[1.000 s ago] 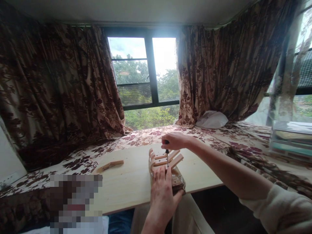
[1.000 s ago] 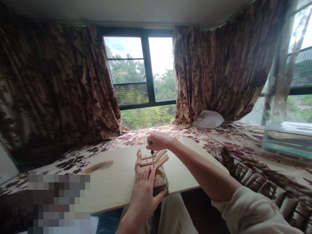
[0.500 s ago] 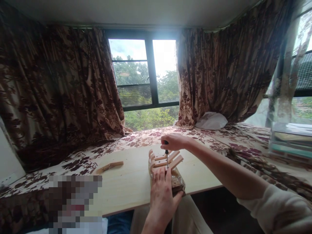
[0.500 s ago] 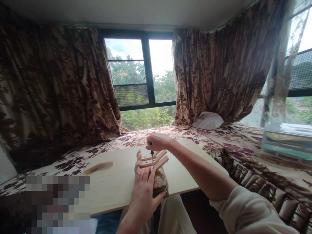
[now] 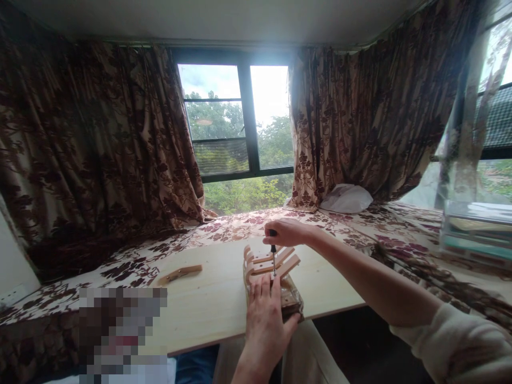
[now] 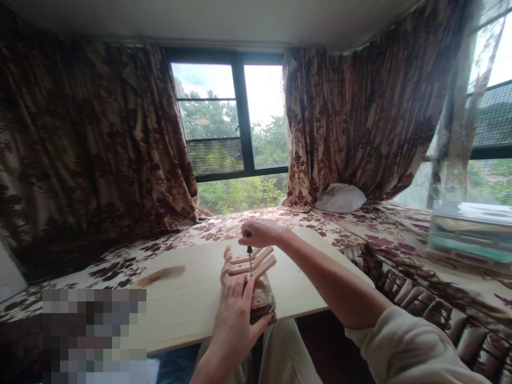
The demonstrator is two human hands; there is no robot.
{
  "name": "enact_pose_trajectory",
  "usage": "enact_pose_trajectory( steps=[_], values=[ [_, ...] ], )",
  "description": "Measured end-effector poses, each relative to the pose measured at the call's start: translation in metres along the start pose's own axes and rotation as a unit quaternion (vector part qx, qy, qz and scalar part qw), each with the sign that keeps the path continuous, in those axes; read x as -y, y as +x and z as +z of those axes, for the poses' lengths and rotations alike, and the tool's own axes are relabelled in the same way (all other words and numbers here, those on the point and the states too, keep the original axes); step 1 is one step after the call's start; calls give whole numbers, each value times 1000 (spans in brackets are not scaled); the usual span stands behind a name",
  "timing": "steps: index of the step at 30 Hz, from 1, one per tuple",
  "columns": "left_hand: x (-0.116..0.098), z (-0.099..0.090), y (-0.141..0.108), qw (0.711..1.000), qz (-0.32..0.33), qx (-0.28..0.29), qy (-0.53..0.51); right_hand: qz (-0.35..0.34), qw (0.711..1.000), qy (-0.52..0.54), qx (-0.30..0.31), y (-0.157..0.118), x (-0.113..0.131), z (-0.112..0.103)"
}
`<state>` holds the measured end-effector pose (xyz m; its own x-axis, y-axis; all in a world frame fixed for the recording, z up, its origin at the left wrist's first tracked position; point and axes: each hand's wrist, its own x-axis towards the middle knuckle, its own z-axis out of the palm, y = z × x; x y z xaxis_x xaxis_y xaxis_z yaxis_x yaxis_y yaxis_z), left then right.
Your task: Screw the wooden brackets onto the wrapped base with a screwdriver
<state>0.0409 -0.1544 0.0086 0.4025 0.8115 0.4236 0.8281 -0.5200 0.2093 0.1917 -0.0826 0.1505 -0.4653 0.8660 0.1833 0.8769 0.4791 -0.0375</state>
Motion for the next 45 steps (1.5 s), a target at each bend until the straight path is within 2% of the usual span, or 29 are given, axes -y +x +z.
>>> enact_pose_trajectory(
  steps=[3, 11, 20, 28, 34, 45],
  values=[
    [0, 1, 0, 1000, 1, -4, -1, -3, 1000, 1, -1, -2, -2, 0],
    [0, 1, -1, 1000, 3, -8, 1, 42, 999, -6, 14, 1, 5, 3],
    [1, 2, 0, 1000, -1, -3, 0, 19, 1000, -7, 18, -2, 5, -5],
    [0, -2, 1, 1000, -1, 2, 4, 57, 998, -2, 8, -1, 11, 0],
    [1, 0, 0, 1000, 6, -5, 5, 25, 999, 30, 25, 0, 4, -5],
    [1, 0, -1, 1000, 3, -9, 4, 54, 996, 70, 1, 2, -1, 8]
  ],
)
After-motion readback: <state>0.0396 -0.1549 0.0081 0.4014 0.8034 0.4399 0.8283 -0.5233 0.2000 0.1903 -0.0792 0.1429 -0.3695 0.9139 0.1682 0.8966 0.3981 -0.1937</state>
